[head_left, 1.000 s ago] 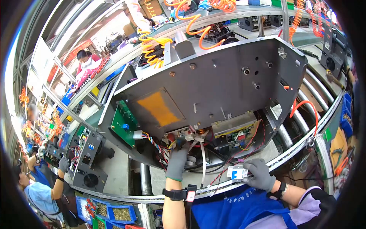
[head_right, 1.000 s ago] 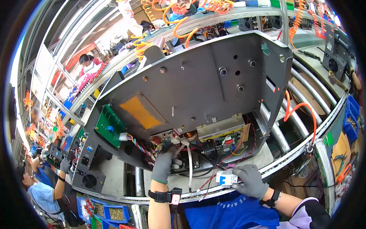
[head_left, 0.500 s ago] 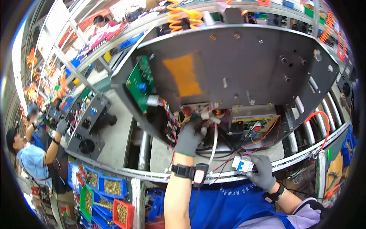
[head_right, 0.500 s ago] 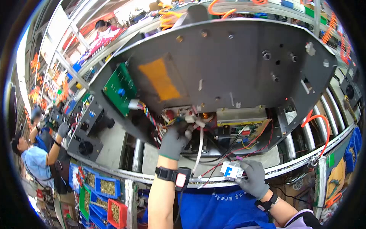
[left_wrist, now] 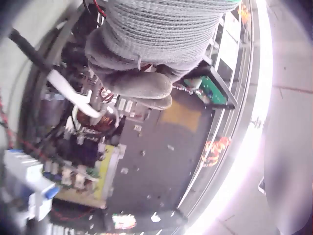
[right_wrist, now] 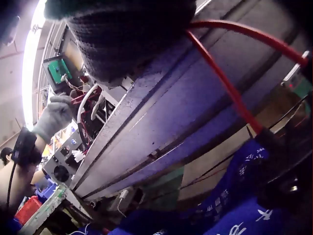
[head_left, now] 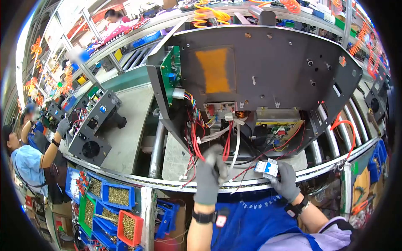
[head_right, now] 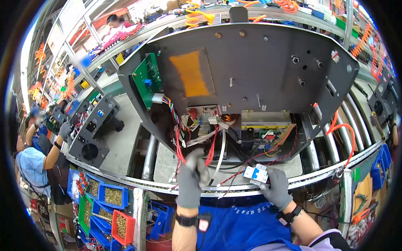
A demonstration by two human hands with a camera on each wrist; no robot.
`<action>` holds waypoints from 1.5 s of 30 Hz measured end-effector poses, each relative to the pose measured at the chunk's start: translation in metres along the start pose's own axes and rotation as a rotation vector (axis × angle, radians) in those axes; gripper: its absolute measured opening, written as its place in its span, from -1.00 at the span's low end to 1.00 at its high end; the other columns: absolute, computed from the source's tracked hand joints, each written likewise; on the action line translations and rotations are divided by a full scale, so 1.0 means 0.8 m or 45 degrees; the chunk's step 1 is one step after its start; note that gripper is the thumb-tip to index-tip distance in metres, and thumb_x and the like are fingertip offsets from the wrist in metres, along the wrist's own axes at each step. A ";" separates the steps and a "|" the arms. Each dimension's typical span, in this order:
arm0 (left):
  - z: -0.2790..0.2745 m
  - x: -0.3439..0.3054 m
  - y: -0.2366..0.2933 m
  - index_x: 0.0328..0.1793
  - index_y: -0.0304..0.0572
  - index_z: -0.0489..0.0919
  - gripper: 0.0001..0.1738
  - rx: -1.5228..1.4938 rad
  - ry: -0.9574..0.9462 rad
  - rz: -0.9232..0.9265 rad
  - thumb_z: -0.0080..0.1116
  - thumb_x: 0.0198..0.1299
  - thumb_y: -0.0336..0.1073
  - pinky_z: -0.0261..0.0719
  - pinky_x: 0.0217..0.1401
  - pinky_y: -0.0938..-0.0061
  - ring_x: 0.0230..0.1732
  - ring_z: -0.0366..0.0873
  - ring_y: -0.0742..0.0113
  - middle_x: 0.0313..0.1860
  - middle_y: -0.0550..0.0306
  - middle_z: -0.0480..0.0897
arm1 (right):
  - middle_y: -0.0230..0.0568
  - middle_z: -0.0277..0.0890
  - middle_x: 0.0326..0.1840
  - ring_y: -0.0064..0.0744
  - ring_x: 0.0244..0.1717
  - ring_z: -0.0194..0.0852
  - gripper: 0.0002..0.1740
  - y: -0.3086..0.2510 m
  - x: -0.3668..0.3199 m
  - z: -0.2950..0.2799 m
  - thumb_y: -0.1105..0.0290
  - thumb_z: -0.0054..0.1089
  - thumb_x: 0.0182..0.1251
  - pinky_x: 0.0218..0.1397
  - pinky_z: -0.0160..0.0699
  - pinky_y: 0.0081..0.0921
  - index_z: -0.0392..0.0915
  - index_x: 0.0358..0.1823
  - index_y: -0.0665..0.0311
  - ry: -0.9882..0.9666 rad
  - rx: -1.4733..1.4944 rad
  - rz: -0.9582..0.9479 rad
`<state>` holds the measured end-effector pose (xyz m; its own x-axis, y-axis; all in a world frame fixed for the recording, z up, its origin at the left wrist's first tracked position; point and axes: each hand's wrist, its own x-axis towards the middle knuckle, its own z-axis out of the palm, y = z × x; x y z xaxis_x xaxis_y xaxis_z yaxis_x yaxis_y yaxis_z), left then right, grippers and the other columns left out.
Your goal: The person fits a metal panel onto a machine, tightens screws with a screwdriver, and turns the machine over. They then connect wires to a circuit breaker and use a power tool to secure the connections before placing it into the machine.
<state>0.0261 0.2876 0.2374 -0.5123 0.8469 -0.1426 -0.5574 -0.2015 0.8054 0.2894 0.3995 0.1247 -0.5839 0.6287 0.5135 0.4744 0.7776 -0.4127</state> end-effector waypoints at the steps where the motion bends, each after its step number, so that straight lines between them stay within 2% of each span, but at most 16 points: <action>1: -0.011 -0.021 -0.015 0.10 -0.29 0.51 -0.59 0.083 0.019 -0.021 0.02 0.52 -0.03 0.28 -0.62 0.61 -0.67 0.35 0.46 -0.59 0.17 0.48 | 0.06 0.55 -0.06 0.11 -0.06 0.51 -0.29 0.005 -0.002 0.000 -0.20 0.15 0.40 0.03 0.43 -0.10 0.47 0.21 0.34 -0.009 0.007 -0.017; 9: -0.048 -0.161 -0.049 -0.10 -0.29 0.50 -0.54 0.301 0.357 0.359 0.09 0.48 0.05 0.17 -0.73 0.50 -0.73 0.31 0.45 -0.64 0.21 0.36 | 0.11 0.56 0.04 0.22 0.03 0.56 -0.31 -0.006 0.035 -0.051 -0.11 0.23 0.38 0.06 0.56 -0.06 0.44 0.26 0.33 -0.329 0.311 -0.079; 12: -0.100 -0.195 -0.051 0.04 -0.49 0.51 -0.47 0.097 0.203 0.630 0.21 0.40 -0.02 0.49 -0.59 0.43 -0.60 0.58 0.23 -0.49 -0.08 0.62 | 0.11 0.56 0.08 0.20 0.07 0.57 -0.35 -0.002 0.052 -0.062 -0.03 0.25 0.37 0.08 0.57 -0.06 0.43 0.29 0.29 -0.507 0.321 -0.171; 14: -0.039 -0.204 0.006 0.29 -0.17 0.53 -0.41 0.258 0.354 0.654 0.10 0.46 0.18 0.48 -0.49 0.59 -0.47 0.55 0.31 -0.26 -0.03 0.66 | 0.10 0.56 0.10 0.19 0.10 0.57 -0.36 0.001 0.056 -0.052 0.00 0.24 0.37 0.10 0.57 -0.06 0.42 0.31 0.28 -0.532 0.337 -0.227; 19: 0.017 -0.182 0.036 0.16 -0.33 0.58 -0.37 1.395 0.278 0.916 -0.07 0.53 0.18 0.43 -0.47 0.61 -0.53 0.48 0.40 -0.41 0.05 0.64 | 0.04 0.56 0.13 0.12 0.11 0.58 -0.33 -0.002 0.049 -0.043 0.10 0.34 0.28 0.11 0.58 -0.10 0.43 0.36 0.20 -0.491 0.334 0.066; 25: -0.079 -0.177 0.021 0.10 -0.35 0.60 -0.33 0.732 1.165 0.409 -0.27 0.56 0.17 0.46 -0.40 0.62 -0.42 0.53 0.42 -0.25 0.08 0.69 | -0.05 0.56 0.07 0.06 0.06 0.56 -0.31 -0.005 0.055 -0.061 0.24 0.43 0.08 0.07 0.56 -0.11 0.49 0.31 0.13 -0.444 0.138 0.065; 26: -0.127 -0.178 -0.009 0.11 -0.26 0.62 -0.44 0.272 1.008 0.386 -0.15 0.54 0.10 0.48 -0.38 0.59 -0.42 0.50 0.43 -0.23 0.10 0.67 | -0.06 0.56 0.08 0.05 0.06 0.56 -0.30 -0.006 0.055 -0.058 0.25 0.44 0.06 0.07 0.55 -0.12 0.49 0.31 0.11 -0.394 0.071 0.034; 28: -0.170 -0.188 -0.054 0.15 -0.11 0.64 -0.63 -1.103 0.542 -0.300 0.14 0.44 -0.03 0.48 -0.39 0.51 -0.44 0.45 0.49 -0.20 0.20 0.68 | -0.08 0.55 0.13 0.03 0.11 0.52 -0.27 -0.011 0.048 -0.049 0.26 0.48 0.00 0.13 0.49 -0.12 0.49 0.28 0.15 -0.339 0.032 0.017; 29: -0.198 -0.205 -0.111 0.14 -0.04 0.65 -0.64 -0.719 0.520 -0.299 0.20 0.40 -0.01 0.49 -0.37 0.50 -0.44 0.43 0.50 -0.28 0.29 0.62 | -0.06 0.55 0.13 0.04 0.12 0.51 -0.27 -0.017 0.046 -0.049 0.25 0.49 -0.01 0.16 0.47 -0.11 0.49 0.27 0.19 -0.313 0.031 0.013; 31: -0.146 -0.199 -0.124 0.04 0.10 0.68 -0.67 -0.810 0.561 -0.503 0.21 0.39 0.09 0.41 -0.39 0.48 -0.50 0.35 0.52 -0.48 0.44 0.41 | -0.05 0.56 0.13 0.01 0.13 0.52 -0.28 -0.028 0.043 -0.047 0.27 0.51 -0.04 0.20 0.46 -0.15 0.50 0.23 0.23 -0.255 0.042 0.000; 35: -0.141 -0.184 -0.108 -0.15 0.07 0.61 -0.64 -1.041 0.582 -0.408 0.08 0.47 0.13 0.35 -0.43 0.51 -0.56 0.29 0.54 -0.57 0.42 0.35 | -0.09 0.56 0.09 -0.03 0.09 0.56 -0.36 -0.014 0.017 -0.025 0.25 0.49 0.05 0.14 0.55 -0.20 0.55 0.21 0.22 -0.239 0.195 -0.014; 38: -0.160 -0.190 -0.069 -0.23 0.05 0.53 -0.85 -1.249 0.476 -0.149 0.08 0.42 -0.17 0.18 -0.55 0.57 -0.60 0.22 0.57 -0.58 0.39 0.30 | -0.12 0.61 0.01 -0.21 -0.02 0.62 -0.38 -0.011 0.011 -0.057 0.24 0.47 0.15 0.05 0.59 -0.31 0.53 0.25 0.27 -0.276 0.749 0.408; 40: -0.124 -0.184 -0.029 -0.24 0.01 0.51 -0.86 -1.110 0.410 0.049 0.04 0.44 -0.25 0.17 -0.57 0.56 -0.61 0.15 0.55 -0.58 0.39 0.23 | -0.15 0.63 0.17 -0.49 0.03 0.60 -0.31 0.001 0.020 -0.124 0.22 0.45 0.22 -0.01 0.62 -0.42 0.48 0.35 0.32 -0.521 1.585 1.068; 42: -0.131 -0.186 -0.032 -0.01 -0.16 0.58 -0.79 -0.906 0.478 0.031 0.00 0.52 -0.22 0.20 -0.52 0.60 -0.57 0.14 0.52 -0.55 0.37 0.18 | -0.06 0.65 0.16 -0.37 0.03 0.71 -0.02 -0.004 0.037 -0.180 -0.07 0.53 0.05 -0.05 0.69 -0.48 0.42 0.40 0.42 -0.225 1.780 1.037; 43: -0.124 -0.186 -0.036 0.17 -0.20 0.53 -0.71 -0.727 0.534 -0.012 0.03 0.52 -0.18 0.24 -0.50 0.61 -0.55 0.21 0.51 -0.50 0.33 0.28 | 0.04 0.64 0.17 -0.18 0.11 0.70 0.06 0.018 0.034 -0.219 -0.10 0.56 -0.04 0.16 0.68 -0.26 0.40 0.39 0.48 -0.328 1.765 1.087; 45: -0.118 -0.185 -0.044 0.41 -0.27 0.43 -0.50 -0.339 0.484 -0.105 0.10 0.49 -0.11 0.34 -0.44 0.62 -0.48 0.36 0.48 -0.38 0.25 0.44 | 0.06 0.67 0.09 -0.12 0.06 0.73 -0.07 -0.012 0.063 -0.282 0.03 0.55 -0.06 0.18 0.69 -0.26 0.49 0.28 0.52 -0.081 1.563 1.008</action>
<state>0.0600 0.1233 0.1756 -0.6343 0.6351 -0.4408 -0.7291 -0.3020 0.6142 0.4039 0.4228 0.3242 -0.4860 0.8578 -0.1675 -0.1506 -0.2709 -0.9507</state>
